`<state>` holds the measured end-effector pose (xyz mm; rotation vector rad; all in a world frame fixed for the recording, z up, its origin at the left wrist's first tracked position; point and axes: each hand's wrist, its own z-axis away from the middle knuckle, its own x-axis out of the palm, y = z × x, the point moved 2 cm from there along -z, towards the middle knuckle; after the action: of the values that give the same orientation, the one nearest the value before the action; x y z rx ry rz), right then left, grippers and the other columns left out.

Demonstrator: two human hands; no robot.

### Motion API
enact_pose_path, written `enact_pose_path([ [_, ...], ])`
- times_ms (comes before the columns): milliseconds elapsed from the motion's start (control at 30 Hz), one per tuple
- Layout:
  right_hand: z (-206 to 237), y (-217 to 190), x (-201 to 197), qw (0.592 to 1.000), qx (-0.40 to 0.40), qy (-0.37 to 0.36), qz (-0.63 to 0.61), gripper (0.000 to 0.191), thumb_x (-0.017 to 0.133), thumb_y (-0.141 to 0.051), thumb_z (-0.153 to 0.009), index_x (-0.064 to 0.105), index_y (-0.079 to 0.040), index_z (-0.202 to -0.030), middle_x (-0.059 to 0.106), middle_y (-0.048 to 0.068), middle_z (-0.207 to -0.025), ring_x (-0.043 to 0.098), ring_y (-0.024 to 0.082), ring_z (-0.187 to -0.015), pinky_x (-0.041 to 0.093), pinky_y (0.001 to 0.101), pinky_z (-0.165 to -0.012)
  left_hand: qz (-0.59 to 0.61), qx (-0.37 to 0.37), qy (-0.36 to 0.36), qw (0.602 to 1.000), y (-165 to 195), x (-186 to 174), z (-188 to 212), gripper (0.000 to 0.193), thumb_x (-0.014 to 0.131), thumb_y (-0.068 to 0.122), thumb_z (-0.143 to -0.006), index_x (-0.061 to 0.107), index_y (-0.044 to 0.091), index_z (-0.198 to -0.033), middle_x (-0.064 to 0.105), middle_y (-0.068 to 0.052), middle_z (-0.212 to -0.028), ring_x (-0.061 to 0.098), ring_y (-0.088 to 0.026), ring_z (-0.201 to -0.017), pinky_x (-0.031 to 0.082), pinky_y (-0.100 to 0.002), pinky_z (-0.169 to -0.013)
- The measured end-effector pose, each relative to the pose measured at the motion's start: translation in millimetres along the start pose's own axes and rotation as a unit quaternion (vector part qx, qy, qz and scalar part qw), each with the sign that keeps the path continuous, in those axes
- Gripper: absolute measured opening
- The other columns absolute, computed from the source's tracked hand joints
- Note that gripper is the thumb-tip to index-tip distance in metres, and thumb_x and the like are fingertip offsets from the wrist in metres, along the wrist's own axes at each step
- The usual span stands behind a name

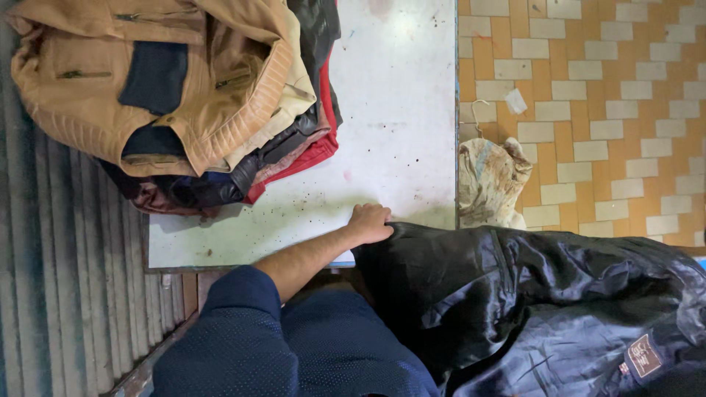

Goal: The person rubs a black leather jacket with a small dark block, repeatedly dipping the block into a small container of liquid. The person works along the jacket's seams and edges, then briefly sets the jacket aside and handles a small cup and a piece of cloth.

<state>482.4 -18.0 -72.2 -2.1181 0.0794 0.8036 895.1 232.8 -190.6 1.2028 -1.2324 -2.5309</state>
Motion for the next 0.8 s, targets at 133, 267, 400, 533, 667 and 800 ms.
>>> enact_pose_path([
  [133,-9.9,-32.9,36.8,0.991,-0.068,-0.066,-0.094,0.050,0.078,-0.003,-0.093,0.053,-0.001,-0.136,0.070,0.014,-0.116,0.066,0.010,-0.077,0.053,0.0201,-0.069,0.034,0.065,0.032,0.997,-2.7,-8.7,-3.2,0.029,0.066,0.032,-0.080,0.067,0.010,-0.100,0.072,-0.013,-0.100,0.068,-0.035,-0.098,0.052,-0.052,-0.084],
  [267,-35.4,-115.9,89.2,0.988,-0.066,-0.126,-0.052,0.050,0.078,-0.001,-0.093,0.055,-0.002,-0.137,0.071,0.011,-0.101,0.065,0.010,-0.071,0.053,0.0213,-0.066,0.065,0.162,0.113,0.978,9.5,-23.7,15.3,0.028,0.068,0.026,-0.083,0.062,0.009,-0.103,0.068,-0.013,-0.097,0.068,-0.036,-0.091,0.055,-0.050,-0.076],
  [400,-82.2,-199.2,133.9,0.955,-0.036,-0.277,0.099,0.061,0.074,-0.008,-0.088,0.050,-0.005,-0.145,0.067,0.008,-0.074,0.062,0.017,-0.057,0.052,0.0315,-0.059,0.034,0.221,0.101,0.969,36.6,-37.1,54.2,0.022,0.067,0.020,-0.088,0.058,0.008,-0.104,0.062,-0.011,-0.090,0.066,-0.030,-0.080,0.055,-0.045,-0.065],
  [533,-102.9,-227.0,173.0,0.877,-0.096,-0.445,0.154,0.068,0.071,-0.014,-0.083,0.049,-0.014,-0.147,0.066,0.009,-0.065,0.065,0.027,-0.051,0.053,0.0407,-0.053,0.050,0.320,0.102,0.941,77.6,-37.0,108.4,0.019,0.068,0.016,-0.086,0.060,0.006,-0.099,0.061,-0.012,-0.091,0.064,-0.027,-0.076,0.053,-0.040,-0.056],
  [667,-86.6,-191.9,183.3,0.747,-0.199,-0.560,0.300,0.080,0.081,-0.018,-0.066,0.060,-0.039,-0.141,0.063,0.014,-0.066,0.067,0.035,-0.063,0.055,0.0479,-0.060,0.135,0.372,0.023,0.918,101.3,-24.6,141.7,0.018,0.070,0.022,-0.090,0.063,0.007,-0.099,0.065,-0.010,-0.092,0.068,-0.028,-0.083,0.056,-0.042,-0.065],
  [800,-65.1,-145.9,144.2,0.798,-0.201,-0.495,0.279,0.061,0.081,-0.017,-0.059,0.069,-0.035,-0.116,0.062,0.011,-0.069,0.066,0.033,-0.069,0.054,0.0472,-0.063,0.201,0.363,-0.069,0.907,77.1,-12.0,127.9,0.015,0.068,0.028,-0.100,0.071,0.014,-0.102,0.073,-0.008,-0.098,0.071,-0.027,-0.086,0.058,-0.042,-0.071],
])
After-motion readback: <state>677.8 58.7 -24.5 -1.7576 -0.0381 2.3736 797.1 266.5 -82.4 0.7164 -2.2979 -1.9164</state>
